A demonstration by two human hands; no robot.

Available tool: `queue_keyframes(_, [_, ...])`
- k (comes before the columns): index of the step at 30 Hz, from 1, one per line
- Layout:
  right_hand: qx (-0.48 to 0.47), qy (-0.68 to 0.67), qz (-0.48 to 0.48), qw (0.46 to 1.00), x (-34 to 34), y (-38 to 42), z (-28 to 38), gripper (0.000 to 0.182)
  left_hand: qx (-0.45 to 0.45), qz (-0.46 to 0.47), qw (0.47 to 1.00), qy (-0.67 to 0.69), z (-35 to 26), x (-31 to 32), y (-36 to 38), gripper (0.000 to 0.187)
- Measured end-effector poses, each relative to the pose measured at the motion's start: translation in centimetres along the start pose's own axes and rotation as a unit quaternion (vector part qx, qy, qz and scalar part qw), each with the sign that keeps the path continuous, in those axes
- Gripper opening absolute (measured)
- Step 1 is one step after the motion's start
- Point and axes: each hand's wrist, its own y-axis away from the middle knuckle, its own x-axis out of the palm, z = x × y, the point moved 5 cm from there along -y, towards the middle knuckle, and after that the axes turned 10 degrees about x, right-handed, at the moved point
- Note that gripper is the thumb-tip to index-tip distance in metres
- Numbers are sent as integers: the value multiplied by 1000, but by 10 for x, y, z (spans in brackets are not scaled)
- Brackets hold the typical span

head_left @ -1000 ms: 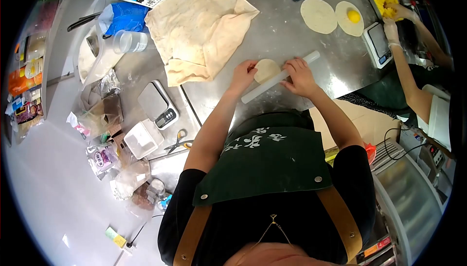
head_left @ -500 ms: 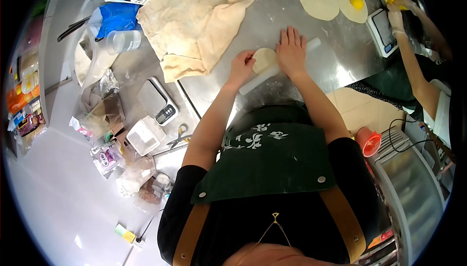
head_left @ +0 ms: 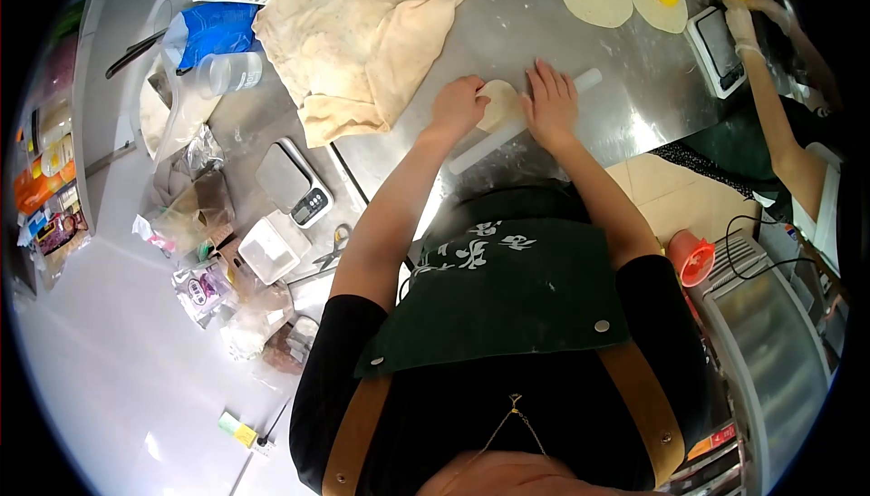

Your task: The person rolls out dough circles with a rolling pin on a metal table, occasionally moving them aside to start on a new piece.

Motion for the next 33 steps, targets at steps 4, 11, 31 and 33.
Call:
queue_keyframes(4, [-161, 9, 101, 982, -42, 36, -16, 50, 37, -20, 999, -32, -40, -14, 21, 16])
queue_keyframes(11, [-237, 2, 122, 964, -56, 31, -19, 38, -106, -1, 994, 36, 0, 5, 43, 16])
queue_keyframes(31, [-4, 63, 44, 997, -16, -3, 20, 52, -114, -62, 977, 170, 22, 9, 29, 28])
queue_keyframes(33, [7, 71, 36, 997, -13, -15, 26, 52, -122, -57, 974, 183, 19, 8, 25, 27])
